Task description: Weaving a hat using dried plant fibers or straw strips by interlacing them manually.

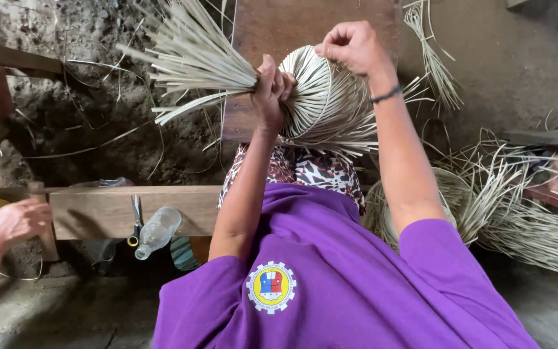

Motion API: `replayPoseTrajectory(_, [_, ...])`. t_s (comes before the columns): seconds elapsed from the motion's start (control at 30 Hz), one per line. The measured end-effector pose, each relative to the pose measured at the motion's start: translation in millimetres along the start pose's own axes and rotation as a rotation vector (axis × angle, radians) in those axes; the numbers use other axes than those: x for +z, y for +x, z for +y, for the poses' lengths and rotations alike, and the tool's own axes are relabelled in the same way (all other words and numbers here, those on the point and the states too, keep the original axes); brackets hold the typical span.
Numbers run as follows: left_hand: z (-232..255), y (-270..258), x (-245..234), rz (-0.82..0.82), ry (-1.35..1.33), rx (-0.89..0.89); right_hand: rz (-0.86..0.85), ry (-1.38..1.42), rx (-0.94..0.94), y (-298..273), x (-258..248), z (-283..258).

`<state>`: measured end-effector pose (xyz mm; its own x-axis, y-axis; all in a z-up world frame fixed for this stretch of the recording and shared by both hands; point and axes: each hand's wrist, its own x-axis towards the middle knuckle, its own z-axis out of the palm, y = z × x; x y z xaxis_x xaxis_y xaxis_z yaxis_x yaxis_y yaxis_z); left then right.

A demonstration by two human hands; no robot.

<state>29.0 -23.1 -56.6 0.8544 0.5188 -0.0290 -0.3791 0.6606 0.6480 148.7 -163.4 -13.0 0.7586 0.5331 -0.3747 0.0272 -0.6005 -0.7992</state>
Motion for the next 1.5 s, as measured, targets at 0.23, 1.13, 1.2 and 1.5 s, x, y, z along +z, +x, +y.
replayPoseTrajectory(0.23, [17, -5, 28, 0.475, 0.063, -0.22, -0.007, -0.029, 0.06, 21, 4, 11])
replayPoseTrajectory(1.13, [1, 6, -4, -0.279, -0.031, -0.042, 0.493, 0.357, -0.152, -82, 43, 3])
replayPoseTrajectory(1.2, [0, 5, -3, -0.288, -0.057, -0.069, 0.462, 0.384, -0.099, -72, 36, 7])
replayPoseTrajectory(1.5, [-13, 4, -10, -0.247, 0.122, 0.045, 0.058, 0.434, 0.058, -16, 2, 21])
